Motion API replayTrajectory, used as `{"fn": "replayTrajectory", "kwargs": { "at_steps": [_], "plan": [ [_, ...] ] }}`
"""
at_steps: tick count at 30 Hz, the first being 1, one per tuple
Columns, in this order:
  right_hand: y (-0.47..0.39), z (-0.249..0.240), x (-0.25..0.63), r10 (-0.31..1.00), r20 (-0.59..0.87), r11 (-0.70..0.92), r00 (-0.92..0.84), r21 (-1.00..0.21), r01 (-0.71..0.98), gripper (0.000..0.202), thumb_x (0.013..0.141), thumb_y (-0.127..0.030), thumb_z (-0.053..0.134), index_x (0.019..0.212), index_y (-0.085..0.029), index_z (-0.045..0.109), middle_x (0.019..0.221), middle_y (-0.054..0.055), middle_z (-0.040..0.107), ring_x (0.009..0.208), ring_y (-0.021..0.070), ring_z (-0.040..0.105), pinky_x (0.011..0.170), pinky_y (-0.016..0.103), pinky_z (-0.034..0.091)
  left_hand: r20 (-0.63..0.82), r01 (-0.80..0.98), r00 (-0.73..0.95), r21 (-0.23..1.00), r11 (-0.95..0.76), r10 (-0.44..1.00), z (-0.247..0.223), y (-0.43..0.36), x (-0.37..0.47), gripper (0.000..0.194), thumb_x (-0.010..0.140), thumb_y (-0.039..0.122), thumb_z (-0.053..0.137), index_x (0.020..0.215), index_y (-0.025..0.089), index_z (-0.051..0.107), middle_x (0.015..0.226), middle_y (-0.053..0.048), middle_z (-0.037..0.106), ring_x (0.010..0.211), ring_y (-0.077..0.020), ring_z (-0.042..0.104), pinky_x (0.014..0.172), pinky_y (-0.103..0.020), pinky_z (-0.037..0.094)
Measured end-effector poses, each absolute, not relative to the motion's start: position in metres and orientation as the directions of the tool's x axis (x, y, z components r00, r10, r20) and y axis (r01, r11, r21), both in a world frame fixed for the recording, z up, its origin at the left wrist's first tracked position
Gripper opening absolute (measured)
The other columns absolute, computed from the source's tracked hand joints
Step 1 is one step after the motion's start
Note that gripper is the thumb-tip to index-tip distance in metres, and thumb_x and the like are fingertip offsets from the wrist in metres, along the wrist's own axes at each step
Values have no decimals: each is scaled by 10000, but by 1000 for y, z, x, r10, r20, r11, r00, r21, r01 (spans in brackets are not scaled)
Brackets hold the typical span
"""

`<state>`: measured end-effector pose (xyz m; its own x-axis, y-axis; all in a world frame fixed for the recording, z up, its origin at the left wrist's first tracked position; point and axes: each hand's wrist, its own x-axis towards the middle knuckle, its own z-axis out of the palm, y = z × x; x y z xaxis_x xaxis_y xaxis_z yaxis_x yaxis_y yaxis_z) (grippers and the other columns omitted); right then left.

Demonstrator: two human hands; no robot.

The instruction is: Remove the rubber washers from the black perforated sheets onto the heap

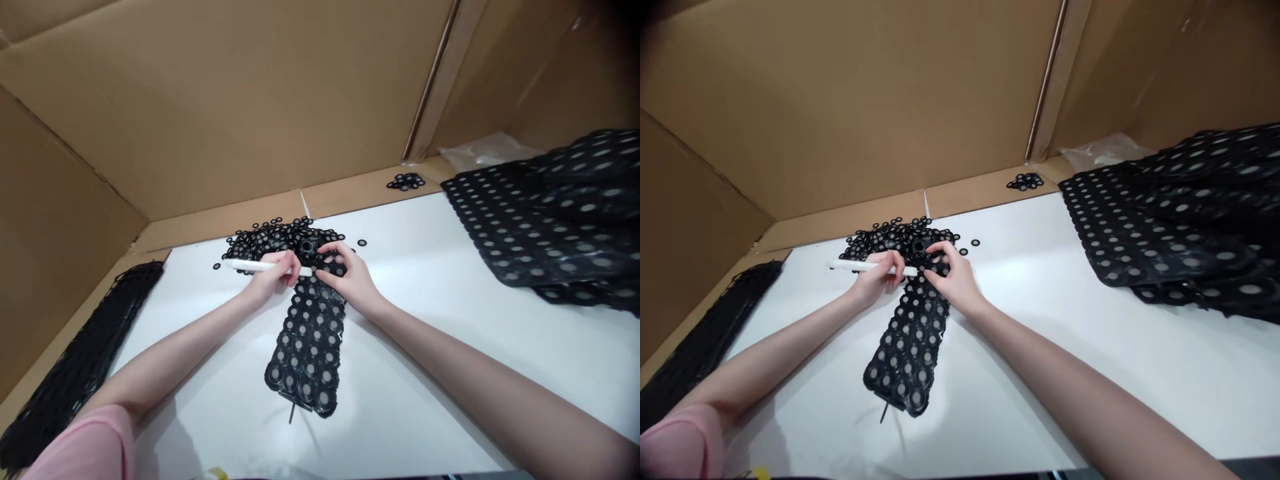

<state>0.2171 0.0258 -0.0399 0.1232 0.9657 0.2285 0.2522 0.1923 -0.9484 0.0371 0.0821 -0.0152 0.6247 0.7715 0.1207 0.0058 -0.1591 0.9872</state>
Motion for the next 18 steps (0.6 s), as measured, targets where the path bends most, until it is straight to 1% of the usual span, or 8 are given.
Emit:
{"fn": "replayTrajectory", "kwargs": {
  "at_steps": [1,3,7,14,18],
  "plan": [
    [26,-40,217,966,232,196,118,-947,256,304,689,-207,632,978,-232,542,878,2,616,772,169,586,744,313,446,130,71,597,974,-213,791,-18,80,38,519,852,593,473,620,134,543,463,26,462,422,-60,370,435,-214,258],
    [26,-40,216,964,242,206,112,-942,266,304,685,-202,634,974,-232,542,889,4,626,759,168,590,750,319,448,150,166,576,941,-294,803,-20,76,37,498,888,540,444,615,136,544,471,32,440,434,-62,355,445,-218,258],
    [25,-38,216,962,248,206,117,-934,292,298,675,-196,638,955,-230,543,927,17,641,730,167,595,737,325,455,186,237,575,894,-380,797,-19,72,35,490,910,506,416,600,144,531,484,28,455,458,-72,385,473,-224,290],
    [25,-37,217,956,278,236,91,-916,324,305,666,-174,624,953,-230,536,915,19,642,716,168,601,707,315,461,145,279,583,888,-364,800,-20,70,37,466,919,463,429,594,142,523,490,26,483,470,-70,410,479,-214,299],
    [25,-37,217,957,282,244,75,-915,321,306,664,-162,614,952,-227,532,928,23,637,714,169,601,711,320,464,108,248,613,914,-321,783,-18,72,39,455,914,454,447,597,137,522,482,26,484,451,-61,389,464,-209,281]
  ]
}}
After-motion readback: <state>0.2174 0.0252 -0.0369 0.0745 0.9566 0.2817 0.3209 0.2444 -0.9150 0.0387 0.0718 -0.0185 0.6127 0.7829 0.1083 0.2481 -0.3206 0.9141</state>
